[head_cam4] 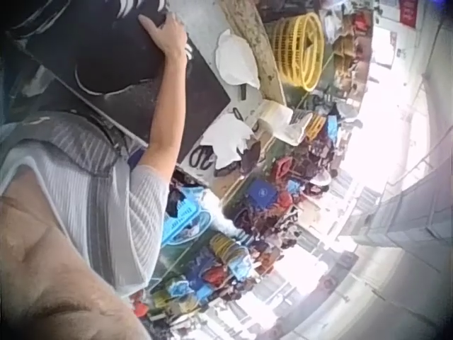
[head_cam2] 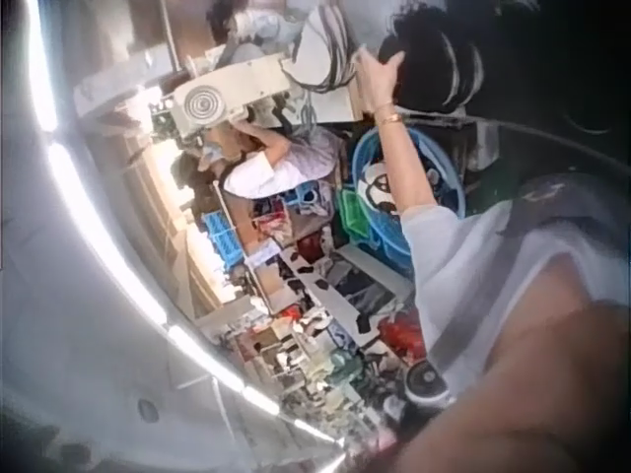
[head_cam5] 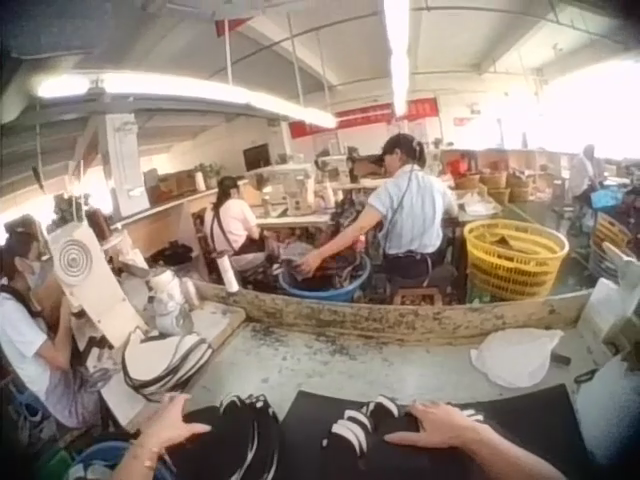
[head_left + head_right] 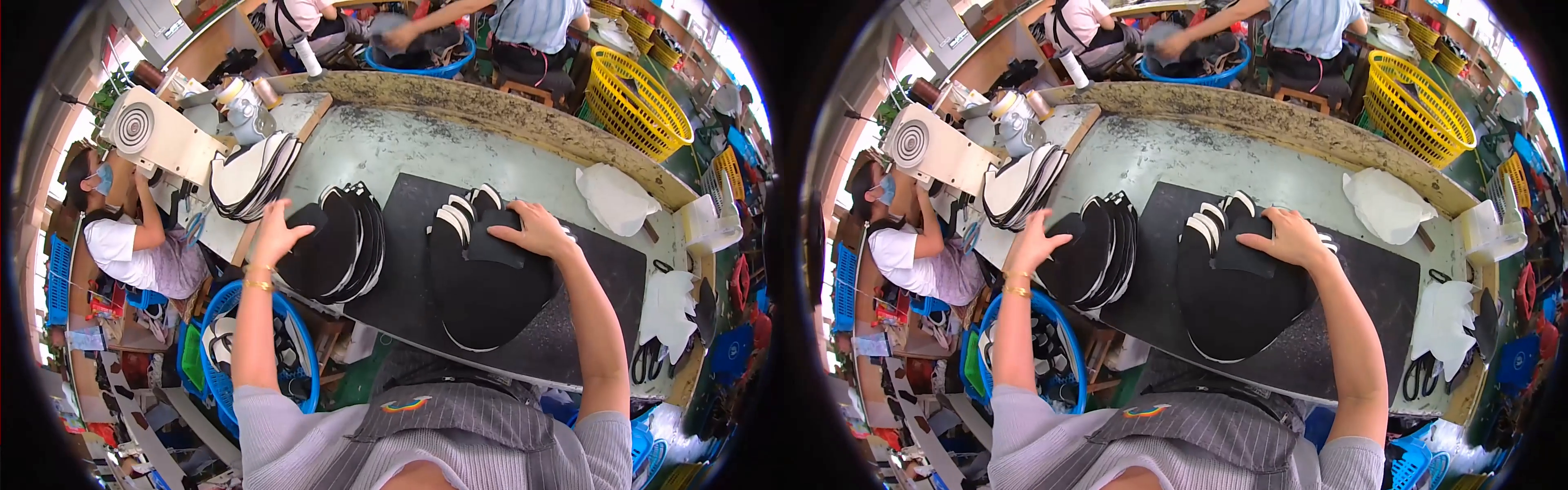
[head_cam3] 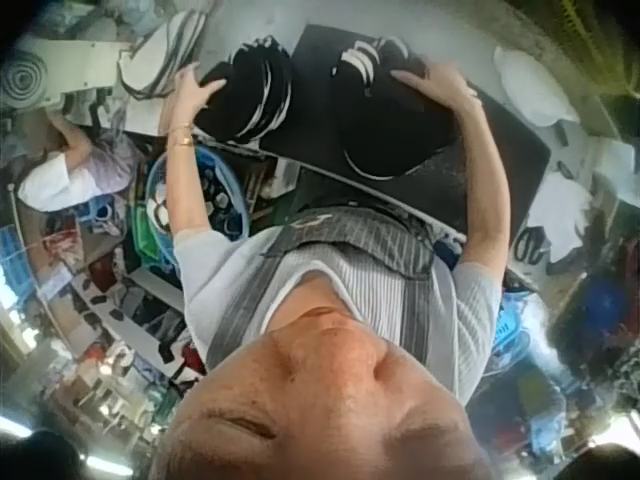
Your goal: The worker is manually assembling, inspecting, and marking various components of shoe uppers at a factory workstation.
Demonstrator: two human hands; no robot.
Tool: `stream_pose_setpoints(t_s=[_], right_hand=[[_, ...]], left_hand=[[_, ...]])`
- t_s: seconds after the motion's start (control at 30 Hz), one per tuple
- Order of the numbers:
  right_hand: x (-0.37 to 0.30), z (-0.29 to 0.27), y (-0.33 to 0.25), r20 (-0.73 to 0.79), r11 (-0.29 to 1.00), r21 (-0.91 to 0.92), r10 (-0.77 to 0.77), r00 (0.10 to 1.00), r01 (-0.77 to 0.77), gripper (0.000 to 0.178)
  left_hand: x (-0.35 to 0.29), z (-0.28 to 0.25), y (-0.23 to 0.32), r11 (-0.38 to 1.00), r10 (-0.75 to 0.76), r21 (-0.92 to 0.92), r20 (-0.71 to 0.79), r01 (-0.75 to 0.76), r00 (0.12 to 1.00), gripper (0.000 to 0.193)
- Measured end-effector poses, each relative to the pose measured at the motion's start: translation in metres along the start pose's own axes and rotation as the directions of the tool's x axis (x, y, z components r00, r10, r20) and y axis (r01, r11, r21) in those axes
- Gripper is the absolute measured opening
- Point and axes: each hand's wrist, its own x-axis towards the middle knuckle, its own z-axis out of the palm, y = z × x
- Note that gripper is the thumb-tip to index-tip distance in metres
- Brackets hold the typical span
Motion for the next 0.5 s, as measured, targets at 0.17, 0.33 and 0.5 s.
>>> stream_pose_setpoints(t_s=[0.17, 0.33, 0.5], right_hand=[[-0.027, 0.002, -0.004, -0.047, 0.995, -0.014, -0.099, 0.994, 0.099, 0.074], [-0.079, 0.044, -0.028, -0.232, 0.967, -0.076, -0.253, 0.939, 0.242, 0.065], [-0.133, 0.053, -0.055, -0.473, 0.969, -0.121, -0.247, 0.846, 0.215, 0.05]], left_hand=[[-0.07, 0.007, 0.15, 0.711, 0.649, -0.246, -0.128, -0.658, 0.75, 0.059], [-0.143, 0.096, 0.183, 0.585, 0.8, -0.22, -0.001, -0.78, 0.6, 0.072], [-0.165, 0.082, 0.173, 0.548, 0.81, -0.387, 0.027, -0.741, 0.585, 0.072]])
